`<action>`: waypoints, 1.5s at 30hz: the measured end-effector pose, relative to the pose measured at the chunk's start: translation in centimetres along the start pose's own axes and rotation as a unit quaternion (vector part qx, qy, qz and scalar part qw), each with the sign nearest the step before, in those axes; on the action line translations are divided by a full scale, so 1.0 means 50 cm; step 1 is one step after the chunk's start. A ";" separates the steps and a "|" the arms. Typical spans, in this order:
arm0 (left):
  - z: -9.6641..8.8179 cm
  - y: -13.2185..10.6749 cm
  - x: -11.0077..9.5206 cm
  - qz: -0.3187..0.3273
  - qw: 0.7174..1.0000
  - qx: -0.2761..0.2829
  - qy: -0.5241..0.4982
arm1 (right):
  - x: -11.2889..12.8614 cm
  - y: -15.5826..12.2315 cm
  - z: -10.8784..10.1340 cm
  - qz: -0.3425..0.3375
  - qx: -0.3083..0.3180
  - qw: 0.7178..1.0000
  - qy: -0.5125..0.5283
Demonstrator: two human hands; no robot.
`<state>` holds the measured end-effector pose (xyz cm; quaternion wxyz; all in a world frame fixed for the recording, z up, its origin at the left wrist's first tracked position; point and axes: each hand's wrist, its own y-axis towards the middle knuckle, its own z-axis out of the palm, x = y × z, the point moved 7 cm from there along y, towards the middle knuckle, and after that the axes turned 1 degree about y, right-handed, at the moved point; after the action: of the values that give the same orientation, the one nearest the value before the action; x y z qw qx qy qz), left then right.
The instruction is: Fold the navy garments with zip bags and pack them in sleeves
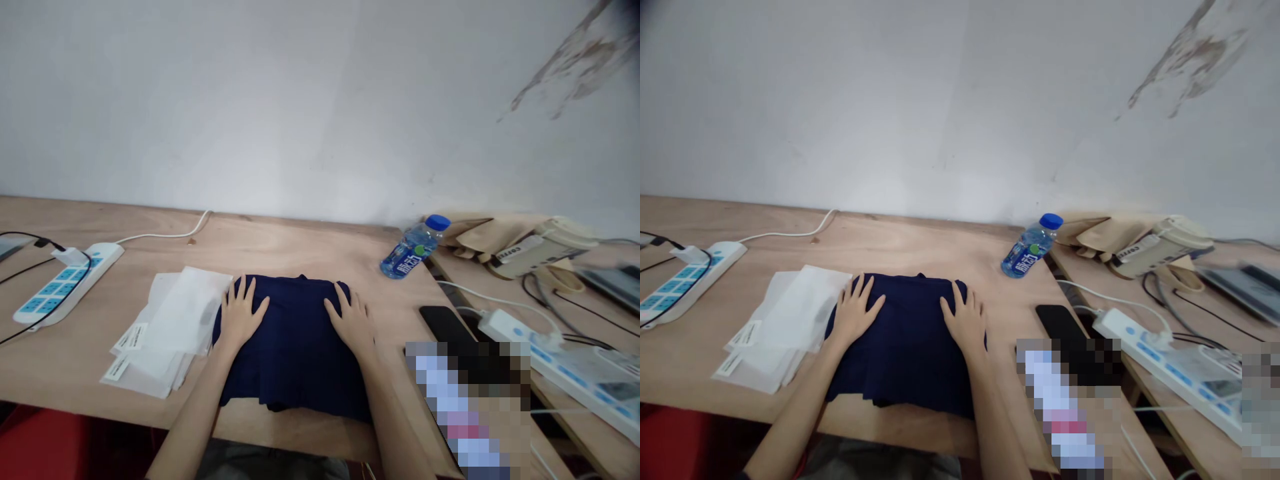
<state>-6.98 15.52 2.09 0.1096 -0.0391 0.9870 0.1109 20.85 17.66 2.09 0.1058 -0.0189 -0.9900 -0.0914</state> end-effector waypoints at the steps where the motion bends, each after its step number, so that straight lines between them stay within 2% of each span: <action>1: 0.000 0.001 0.001 -0.003 1.000 0.001 -0.006 | 0.000 0.000 0.000 0.002 0.001 1.000 0.001; 4: 0.000 0.007 0.019 -0.027 0.999 0.001 -0.034 | -0.001 0.001 0.000 0.008 0.006 1.000 0.000; 8: -0.004 0.016 0.077 -0.086 0.993 -0.013 -0.077 | -0.001 0.000 0.001 0.002 0.001 1.000 -0.004; 12: -0.013 0.017 0.110 -0.074 0.992 -0.043 -0.088 | -0.001 0.000 0.000 -0.006 -0.008 1.000 -0.008; 16: -0.022 0.017 0.092 0.017 0.989 -0.074 -0.127 | 0.001 -0.001 -0.003 -0.011 -0.009 1.000 -0.006; 19: -0.018 0.020 0.081 0.056 0.979 -0.070 -0.184 | 0.002 -0.002 -0.006 -0.011 -0.013 1.000 -0.010; 29: -0.019 0.021 0.082 0.067 0.971 -0.087 -0.211 | 0.001 -0.003 -0.010 -0.025 -0.047 0.999 0.000; 35: -0.048 0.032 0.080 0.056 0.967 -0.124 -0.216 | -0.007 -0.004 -0.036 -0.006 -0.147 0.988 0.046; 38: -0.061 0.043 0.074 0.058 0.968 -0.127 -0.207 | 0.000 0.000 -0.055 -0.035 -0.172 0.984 0.040; 41: -0.067 0.058 0.061 0.070 0.974 -0.105 -0.186 | 0.018 0.018 -0.075 -0.091 -0.142 0.986 -0.001; 45: -0.071 0.084 0.048 0.069 0.986 -0.072 -0.136 | 0.027 0.062 -0.086 -0.120 -0.042 0.990 -0.055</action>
<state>-10.46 18.68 5.83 0.2321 0.0371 0.9526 0.1929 20.62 19.91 7.07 0.0390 0.0908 -0.9847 -0.1434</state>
